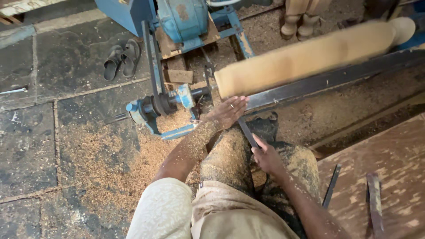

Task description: The person uses a chisel to shape a cylindrical wooden piece mounted on a rotating lathe. They hold the tool with both hands, guiding it along the spinning wood to remove material and form a tapered profile.

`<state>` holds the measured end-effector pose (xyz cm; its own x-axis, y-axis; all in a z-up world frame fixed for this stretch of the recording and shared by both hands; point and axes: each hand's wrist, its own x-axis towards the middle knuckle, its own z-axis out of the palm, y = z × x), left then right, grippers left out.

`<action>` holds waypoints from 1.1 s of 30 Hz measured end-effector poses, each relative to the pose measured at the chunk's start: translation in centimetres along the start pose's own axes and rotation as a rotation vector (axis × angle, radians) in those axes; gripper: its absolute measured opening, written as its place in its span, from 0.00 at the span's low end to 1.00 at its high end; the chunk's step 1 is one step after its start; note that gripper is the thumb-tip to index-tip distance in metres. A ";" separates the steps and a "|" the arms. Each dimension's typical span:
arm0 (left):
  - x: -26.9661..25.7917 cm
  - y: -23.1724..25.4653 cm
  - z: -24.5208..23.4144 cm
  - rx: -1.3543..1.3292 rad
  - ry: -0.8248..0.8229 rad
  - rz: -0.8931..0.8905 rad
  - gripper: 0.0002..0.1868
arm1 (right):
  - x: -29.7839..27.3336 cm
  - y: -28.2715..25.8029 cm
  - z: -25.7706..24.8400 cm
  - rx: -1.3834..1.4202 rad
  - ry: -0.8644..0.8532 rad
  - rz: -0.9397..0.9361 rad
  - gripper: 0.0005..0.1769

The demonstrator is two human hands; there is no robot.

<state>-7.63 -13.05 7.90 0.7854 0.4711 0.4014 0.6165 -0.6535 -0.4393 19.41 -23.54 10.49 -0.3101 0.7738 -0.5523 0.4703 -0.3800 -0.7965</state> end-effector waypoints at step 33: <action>-1.4 1.1 3.5 0.092 0.105 -0.006 0.24 | -0.9 -4.2 -1.7 -0.038 -0.080 0.163 0.36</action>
<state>-7.90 -12.36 4.10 0.7745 0.4073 0.4839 0.6274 -0.5917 -0.5062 19.08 -21.77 14.71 -0.2915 0.6598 -0.6926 0.5506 -0.4764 -0.6855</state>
